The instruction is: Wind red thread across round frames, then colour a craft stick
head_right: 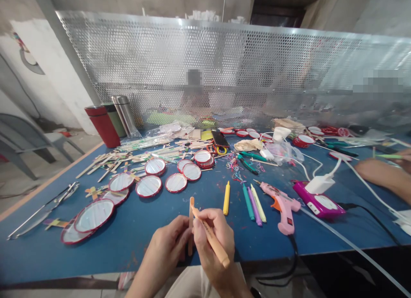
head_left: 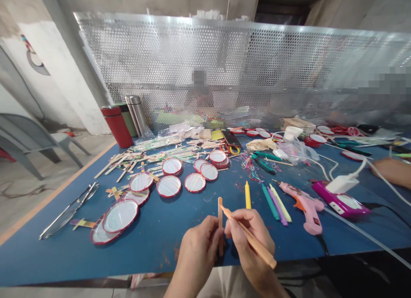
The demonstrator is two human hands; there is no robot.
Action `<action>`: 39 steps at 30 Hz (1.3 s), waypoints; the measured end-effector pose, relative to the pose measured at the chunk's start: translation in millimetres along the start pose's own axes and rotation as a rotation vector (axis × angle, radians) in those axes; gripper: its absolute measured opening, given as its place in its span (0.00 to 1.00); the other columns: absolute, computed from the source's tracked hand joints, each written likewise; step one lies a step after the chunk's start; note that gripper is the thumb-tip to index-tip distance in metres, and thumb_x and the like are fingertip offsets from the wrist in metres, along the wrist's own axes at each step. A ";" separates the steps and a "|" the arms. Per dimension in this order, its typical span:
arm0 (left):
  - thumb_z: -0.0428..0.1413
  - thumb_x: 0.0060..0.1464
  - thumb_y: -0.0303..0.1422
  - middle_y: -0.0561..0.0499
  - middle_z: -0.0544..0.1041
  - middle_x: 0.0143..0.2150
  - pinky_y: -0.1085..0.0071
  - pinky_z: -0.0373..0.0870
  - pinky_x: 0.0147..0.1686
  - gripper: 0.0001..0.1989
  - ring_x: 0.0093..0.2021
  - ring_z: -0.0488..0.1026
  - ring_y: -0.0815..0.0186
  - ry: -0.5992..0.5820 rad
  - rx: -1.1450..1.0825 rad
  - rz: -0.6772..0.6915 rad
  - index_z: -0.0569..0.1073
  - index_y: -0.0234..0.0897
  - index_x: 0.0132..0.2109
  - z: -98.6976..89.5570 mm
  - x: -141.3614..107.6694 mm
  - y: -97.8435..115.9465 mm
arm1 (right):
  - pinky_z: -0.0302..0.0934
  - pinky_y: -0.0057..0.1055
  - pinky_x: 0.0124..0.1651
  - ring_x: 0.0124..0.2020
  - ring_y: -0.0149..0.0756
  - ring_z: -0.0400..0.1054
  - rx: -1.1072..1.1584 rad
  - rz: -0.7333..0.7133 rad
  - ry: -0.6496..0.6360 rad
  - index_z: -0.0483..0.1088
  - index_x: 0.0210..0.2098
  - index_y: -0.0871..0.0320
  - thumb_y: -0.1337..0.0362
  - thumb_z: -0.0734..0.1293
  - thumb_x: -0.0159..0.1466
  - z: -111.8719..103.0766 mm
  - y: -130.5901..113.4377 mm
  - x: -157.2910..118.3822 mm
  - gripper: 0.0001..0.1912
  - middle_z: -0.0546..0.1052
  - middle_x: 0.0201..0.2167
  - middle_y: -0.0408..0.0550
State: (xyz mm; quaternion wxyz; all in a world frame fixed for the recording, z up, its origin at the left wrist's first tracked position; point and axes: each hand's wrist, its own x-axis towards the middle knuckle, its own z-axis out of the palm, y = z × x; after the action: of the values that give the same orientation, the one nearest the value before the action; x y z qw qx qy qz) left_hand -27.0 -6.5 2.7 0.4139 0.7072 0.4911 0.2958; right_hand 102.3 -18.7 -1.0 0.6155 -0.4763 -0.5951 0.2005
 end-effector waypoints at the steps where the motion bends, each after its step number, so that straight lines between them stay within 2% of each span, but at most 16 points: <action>1: 0.43 0.62 0.35 0.56 0.72 0.21 0.79 0.60 0.23 0.12 0.19 0.65 0.72 0.002 0.000 -0.002 0.68 0.38 0.36 0.1 0.0 0.0 | 0.63 0.18 0.24 0.21 0.25 0.66 0.002 0.000 0.005 0.65 0.35 0.54 0.66 0.63 0.65 -0.2 0.4 -0.1 0.01 0.70 0.22 0.37; 6: 0.44 0.62 0.35 0.56 0.73 0.22 0.80 0.61 0.24 0.11 0.20 0.67 0.72 0.009 0.001 -0.007 0.67 0.38 0.34 1.2 0.2 0.4 | 0.64 0.20 0.26 0.22 0.26 0.67 -0.002 0.031 0.060 0.65 0.35 0.54 0.65 0.62 0.65 -1.3 2.8 -1.5 0.02 0.71 0.23 0.38; 13: 0.44 0.62 0.35 0.56 0.72 0.22 0.79 0.61 0.24 0.11 0.19 0.66 0.73 0.015 0.019 0.008 0.67 0.38 0.34 0.1 0.2 -0.1 | 0.63 0.19 0.24 0.21 0.26 0.66 0.025 0.014 -0.007 0.65 0.36 0.54 0.65 0.62 0.65 -1.0 1.6 -1.1 0.01 0.70 0.22 0.37; 20: 0.44 0.61 0.35 0.56 0.73 0.21 0.79 0.61 0.24 0.11 0.20 0.67 0.72 0.014 0.007 -0.015 0.66 0.39 0.34 -0.4 -0.5 1.1 | 0.65 0.22 0.28 0.23 0.27 0.68 -0.009 0.040 0.074 0.66 0.35 0.55 0.65 0.62 0.65 -0.6 2.6 -1.4 0.02 0.71 0.23 0.39; 26: 0.44 0.61 0.35 0.55 0.73 0.21 0.80 0.61 0.23 0.11 0.19 0.67 0.72 0.019 0.000 -0.007 0.68 0.39 0.34 -0.4 -0.6 1.5 | 0.65 0.22 0.25 0.22 0.28 0.68 0.009 0.016 0.062 0.66 0.34 0.56 0.65 0.62 0.64 1.3 -1.3 1.9 0.02 0.72 0.23 0.40; 39: 0.44 0.61 0.35 0.56 0.73 0.21 0.80 0.61 0.23 0.11 0.19 0.67 0.72 0.022 0.015 0.001 0.68 0.39 0.34 -0.5 -1.1 2.2 | 0.65 0.23 0.26 0.22 0.28 0.67 0.008 0.027 0.060 0.65 0.35 0.56 0.65 0.62 0.65 0.0 0.5 -0.6 0.02 0.71 0.23 0.40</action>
State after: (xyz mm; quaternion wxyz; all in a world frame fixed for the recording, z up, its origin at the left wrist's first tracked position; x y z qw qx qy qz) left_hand -26.8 -7.7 4.8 0.4031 0.7072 0.4974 0.3000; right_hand 102.3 -19.0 -1.7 0.6321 -0.4878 -0.5690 0.1968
